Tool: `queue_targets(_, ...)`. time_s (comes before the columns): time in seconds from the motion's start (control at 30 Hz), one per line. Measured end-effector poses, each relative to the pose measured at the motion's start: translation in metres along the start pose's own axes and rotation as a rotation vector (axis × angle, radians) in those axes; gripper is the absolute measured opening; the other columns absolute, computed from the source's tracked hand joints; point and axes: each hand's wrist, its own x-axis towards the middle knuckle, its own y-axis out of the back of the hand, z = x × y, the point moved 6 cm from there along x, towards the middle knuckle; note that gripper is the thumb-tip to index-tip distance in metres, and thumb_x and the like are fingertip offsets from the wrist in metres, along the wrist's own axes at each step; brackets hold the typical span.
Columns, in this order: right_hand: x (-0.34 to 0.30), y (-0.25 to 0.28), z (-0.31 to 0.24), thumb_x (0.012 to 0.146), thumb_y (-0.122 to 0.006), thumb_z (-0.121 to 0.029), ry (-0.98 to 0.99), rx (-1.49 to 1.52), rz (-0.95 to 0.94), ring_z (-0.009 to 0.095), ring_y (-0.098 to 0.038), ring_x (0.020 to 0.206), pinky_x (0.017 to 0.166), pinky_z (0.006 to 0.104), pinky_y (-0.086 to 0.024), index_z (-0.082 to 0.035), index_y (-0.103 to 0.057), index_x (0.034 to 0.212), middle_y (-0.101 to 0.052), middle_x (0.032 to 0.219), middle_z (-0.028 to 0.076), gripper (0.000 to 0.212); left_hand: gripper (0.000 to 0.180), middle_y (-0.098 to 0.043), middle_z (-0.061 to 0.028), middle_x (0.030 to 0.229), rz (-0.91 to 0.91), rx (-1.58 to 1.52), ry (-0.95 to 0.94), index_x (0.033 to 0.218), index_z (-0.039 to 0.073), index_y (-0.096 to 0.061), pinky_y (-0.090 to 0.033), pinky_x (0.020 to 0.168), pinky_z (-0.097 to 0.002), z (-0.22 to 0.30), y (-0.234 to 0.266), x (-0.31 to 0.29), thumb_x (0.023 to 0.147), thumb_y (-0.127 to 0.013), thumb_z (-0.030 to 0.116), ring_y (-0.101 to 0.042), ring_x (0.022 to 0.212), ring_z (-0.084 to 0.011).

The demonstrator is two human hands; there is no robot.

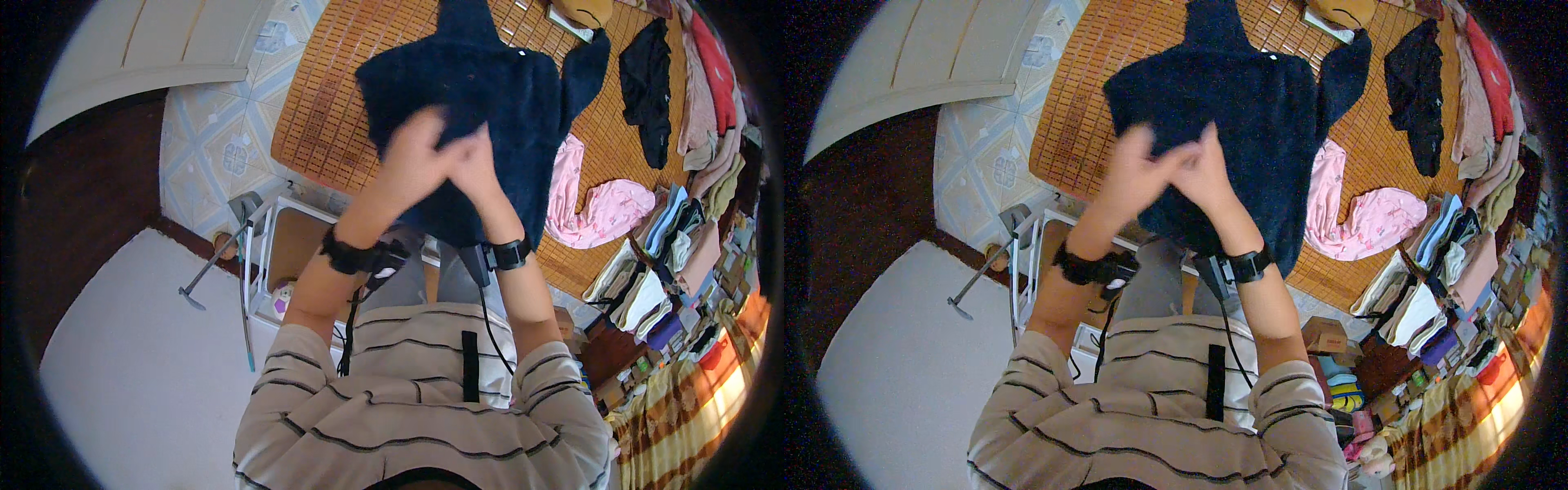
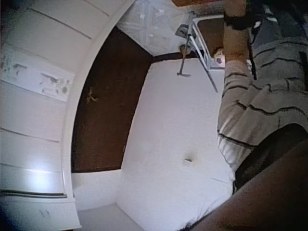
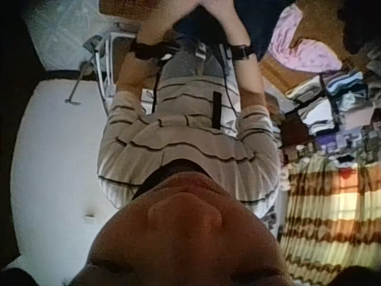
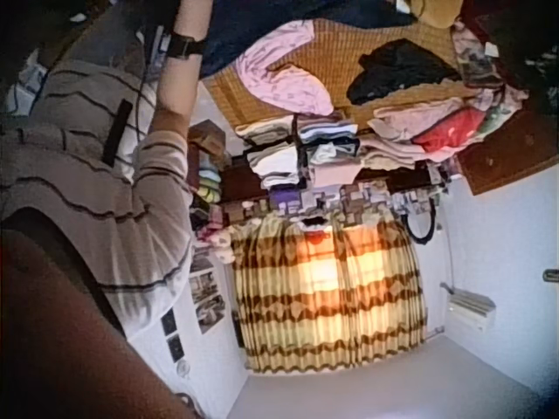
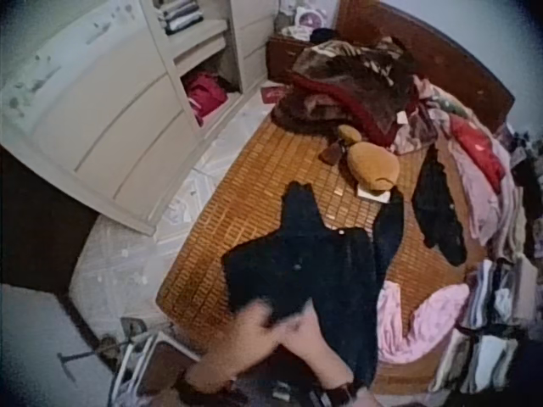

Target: The person folds multiple pieces of laundry by hand, including a dark blue sweatshirt, pink pajamas, and a black t-shirt, and then stacks the folded garments onto neat piles on a nearby bed.

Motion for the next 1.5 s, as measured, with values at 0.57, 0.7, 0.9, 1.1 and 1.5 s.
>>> queue_targets(0.57,-0.016,0.162,0.121,0.076,-0.066,-0.008,-0.47,0.561,0.785,0.016,-0.058,0.077,0.063,0.0258,-0.046,0.0,-0.053,0.104,-0.059,0.096,0.005,0.032,0.064,-0.022,-0.0138,0.139,-0.083,0.786,-0.07,0.133,0.019,-0.03,-0.028,0.098,-0.0455,-0.157,-0.038,-0.013,0.076,-0.06,0.014,-0.032,0.121,-0.032)
queue_targets(0.7,-0.04,0.19,0.164,0.074,-0.068,-0.008,-0.595,0.441,0.798,0.015,-0.057,0.079,0.061,0.0243,-0.044,0.0,-0.053,0.105,-0.059,0.096,0.004,0.035,0.062,-0.022,-0.0127,0.14,-0.124,0.816,-0.061,0.133,0.02,-0.03,-0.028,0.098,-0.0463,-0.166,-0.049,-0.012,0.078,-0.057,0.011,-0.032,0.121,-0.0329)
queue_targets(0.9,-0.036,0.205,0.169,0.075,-0.067,-0.009,-0.417,0.202,0.757,0.018,-0.056,0.086,0.08,0.0262,-0.042,0.0,-0.051,0.111,-0.058,0.102,0.005,0.041,0.067,-0.02,-0.0114,0.141,-0.102,0.844,-0.02,0.133,0.02,-0.03,-0.031,0.096,-0.0441,-0.167,-0.05,-0.007,0.072,-0.056,0.005,-0.034,0.118,-0.0349)
queue_targets(1.1,-0.007,0.161,0.112,0.075,-0.063,-0.013,0.008,-0.922,0.071,0.033,-0.036,0.119,0.099,0.0378,-0.028,-0.005,-0.035,0.129,-0.037,0.132,0.016,0.062,0.073,-0.028,-0.0184,0.133,-0.094,0.696,0.0,0.129,0.014,-0.033,-0.022,0.101,-0.0472,-0.149,-0.048,0.014,0.062,-0.064,0.018,-0.026,0.122,-0.0398)
queue_targets(1.5,0.03,0.18,0.117,0.075,-0.059,-0.041,0.004,-1.081,-0.07,0.037,-0.033,0.117,0.097,0.0453,-0.026,-0.011,-0.041,0.127,-0.033,0.135,0.014,0.062,0.086,-0.008,-0.0192,0.142,-0.004,0.961,0.102,0.138,0.01,-0.009,-0.009,0.102,-0.0552,-0.187,-0.082,0.048,0.077,-0.047,0.056,-0.006,0.131,-0.0362)
